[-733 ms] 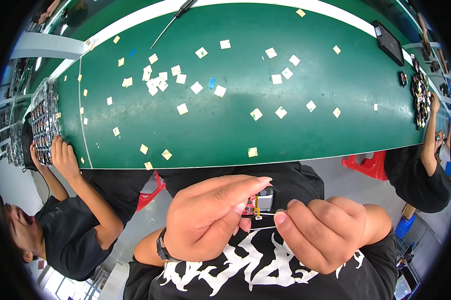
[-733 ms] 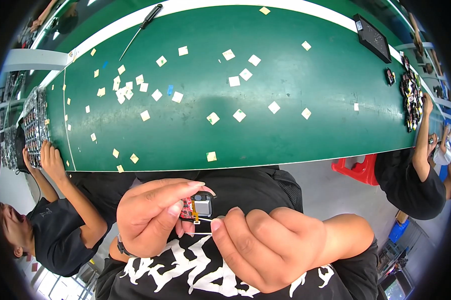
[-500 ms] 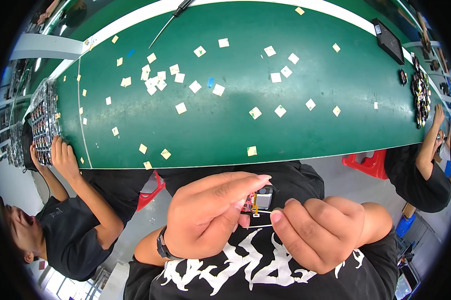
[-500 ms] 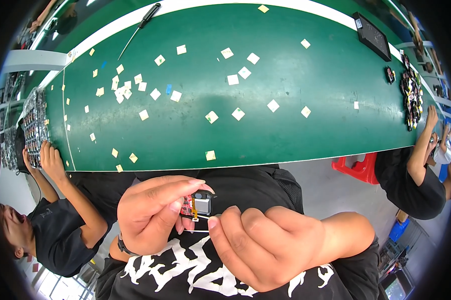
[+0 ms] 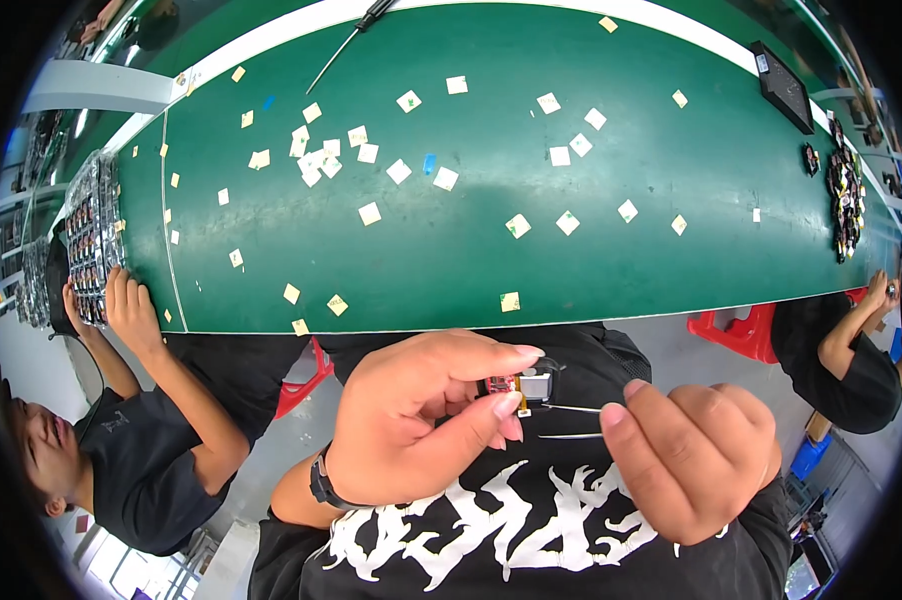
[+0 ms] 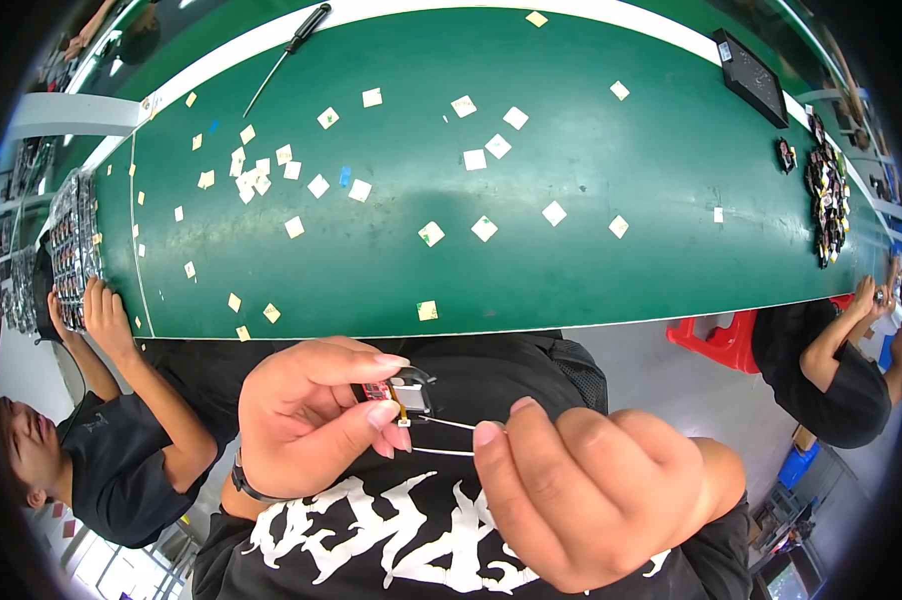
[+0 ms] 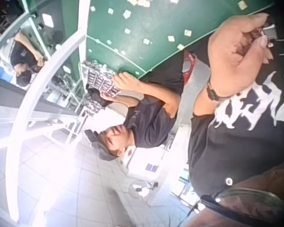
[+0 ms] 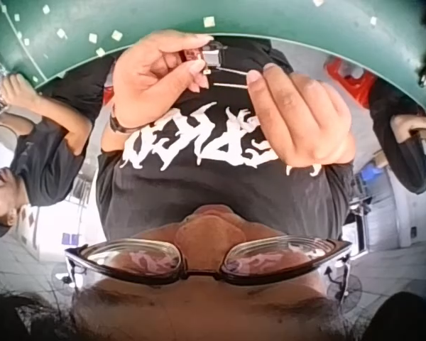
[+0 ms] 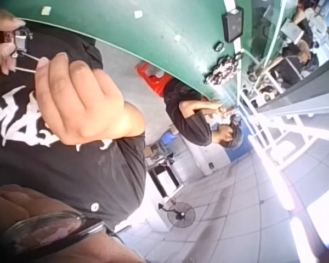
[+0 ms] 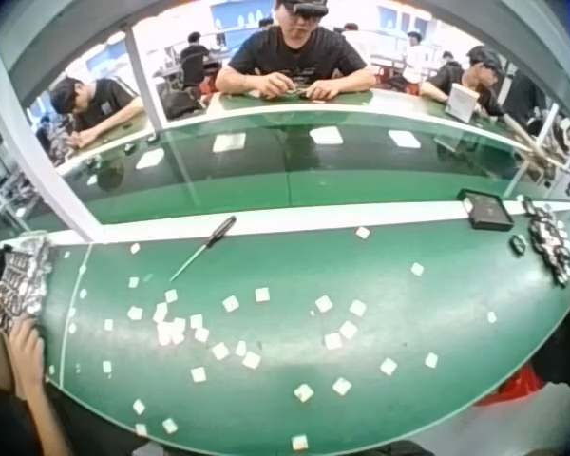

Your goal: The recorder is assembling small electronic components at a workbench, involving peeling stickers and attaching small parts with tweezers.

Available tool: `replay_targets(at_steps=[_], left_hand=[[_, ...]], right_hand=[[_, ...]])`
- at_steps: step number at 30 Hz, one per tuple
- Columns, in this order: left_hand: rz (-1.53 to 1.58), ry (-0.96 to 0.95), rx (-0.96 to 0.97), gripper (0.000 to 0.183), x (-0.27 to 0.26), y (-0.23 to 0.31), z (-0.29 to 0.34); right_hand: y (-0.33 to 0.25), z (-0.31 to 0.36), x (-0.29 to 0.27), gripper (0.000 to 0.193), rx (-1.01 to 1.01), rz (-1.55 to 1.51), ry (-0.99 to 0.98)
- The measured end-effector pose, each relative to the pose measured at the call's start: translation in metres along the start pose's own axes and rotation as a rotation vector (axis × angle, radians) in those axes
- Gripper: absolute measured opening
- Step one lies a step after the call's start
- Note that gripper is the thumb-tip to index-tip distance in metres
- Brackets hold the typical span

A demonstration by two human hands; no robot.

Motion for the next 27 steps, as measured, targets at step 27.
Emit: replay_targets(at_steps=[27], left_hand=[[-0.329, -0.034, 0.196, 0.038, 0.005, 0.016, 0.001]], right_hand=[[-0.008, -0.014, 0.005, 0.033, -0.081, -0.029, 0.032]])
Point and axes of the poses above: each hand's wrist, its own z-axis away from the middle knuckle, its own x-axis out of the palm, y = z × x, the point moved 3 cm from there along -z, towards the middle knuckle, and after that the axes turned 3 degrees about -y, right-handed, at the moved point
